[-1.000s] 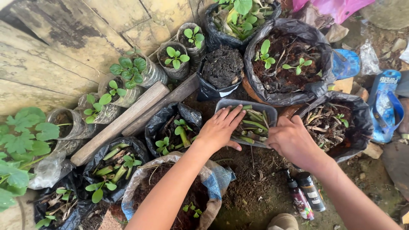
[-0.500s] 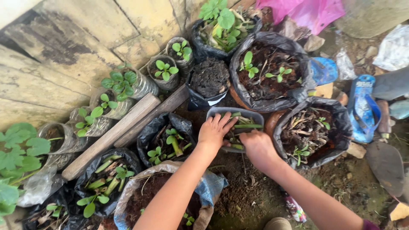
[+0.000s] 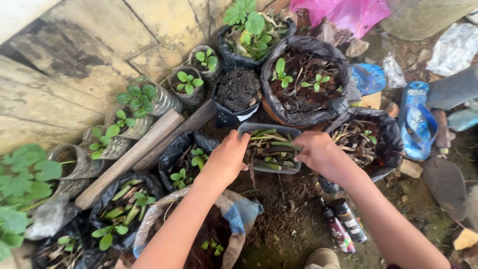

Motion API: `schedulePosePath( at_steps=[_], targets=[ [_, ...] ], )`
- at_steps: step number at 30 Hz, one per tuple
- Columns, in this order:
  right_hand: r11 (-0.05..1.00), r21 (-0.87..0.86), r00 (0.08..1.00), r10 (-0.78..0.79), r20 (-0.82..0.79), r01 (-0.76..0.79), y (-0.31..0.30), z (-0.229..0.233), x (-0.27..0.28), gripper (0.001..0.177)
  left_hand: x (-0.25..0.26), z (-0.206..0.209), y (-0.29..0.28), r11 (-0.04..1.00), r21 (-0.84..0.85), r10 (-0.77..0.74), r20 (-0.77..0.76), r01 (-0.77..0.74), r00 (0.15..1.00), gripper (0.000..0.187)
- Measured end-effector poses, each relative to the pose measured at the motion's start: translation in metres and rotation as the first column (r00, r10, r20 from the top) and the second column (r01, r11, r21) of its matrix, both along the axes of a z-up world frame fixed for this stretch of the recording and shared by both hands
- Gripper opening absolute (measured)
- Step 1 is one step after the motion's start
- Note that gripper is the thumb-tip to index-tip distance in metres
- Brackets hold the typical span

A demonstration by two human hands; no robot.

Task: Preparing soil and organizing seedlings in a backyard garden.

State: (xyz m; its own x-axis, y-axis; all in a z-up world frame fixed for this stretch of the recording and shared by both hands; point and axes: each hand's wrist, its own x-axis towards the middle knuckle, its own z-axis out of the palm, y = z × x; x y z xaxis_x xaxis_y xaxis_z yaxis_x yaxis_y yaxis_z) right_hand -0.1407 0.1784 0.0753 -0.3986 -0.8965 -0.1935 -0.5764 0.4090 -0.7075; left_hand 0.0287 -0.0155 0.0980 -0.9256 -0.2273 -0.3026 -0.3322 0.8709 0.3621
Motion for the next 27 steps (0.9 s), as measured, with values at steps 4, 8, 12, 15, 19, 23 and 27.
schedulePosePath(
  at_steps=[4, 8, 12, 15, 19, 23, 27],
  targets=[
    [0.996, -0.03, 0.985, 0.081, -0.149, -0.087, -0.01, -0.006, 0.023, 0.051, 0.005, -0.031, -0.003, 0.994, 0.025, 0.108, 0.033, -0.109, 0.994, 0.058],
    [0.974, 0.217, 0.978, 0.101, -0.18, -0.061, -0.012, 0.008, 0.034, 0.06, -0.004, -0.015, 0.0, 0.938, 0.217, 0.259, 0.084, -0.271, 0.962, 0.042],
    [0.991, -0.104, 0.978, 0.061, -0.201, -0.084, -0.009, -0.012, 0.024, 0.054, -0.007, -0.075, -0.003, 0.977, 0.123, 0.17, 0.037, -0.173, 0.985, 0.036],
    [0.996, -0.017, 0.978, 0.083, -0.194, -0.087, -0.018, -0.03, 0.032, 0.035, -0.016, -0.092, 0.006, 0.996, -0.086, 0.023, 0.027, -0.021, 0.999, 0.028],
    [0.992, 0.05, 0.952, 0.127, -0.277, -0.118, -0.028, -0.042, 0.039, 0.019, -0.028, -0.087, 0.018, 0.968, -0.235, -0.065, 0.106, 0.088, 0.992, 0.022],
    [0.998, 0.038, 0.979, 0.058, -0.195, -0.052, -0.028, -0.036, 0.034, 0.027, -0.031, -0.073, 0.016, 0.977, -0.202, -0.05, 0.113, 0.073, 0.992, 0.029],
    [0.996, 0.002, 0.996, -0.085, -0.013, 0.085, -0.015, -0.019, 0.021, 0.012, -0.025, -0.049, 0.011, 0.984, -0.162, -0.072, 0.015, 0.073, 0.997, 0.042]
  ],
)
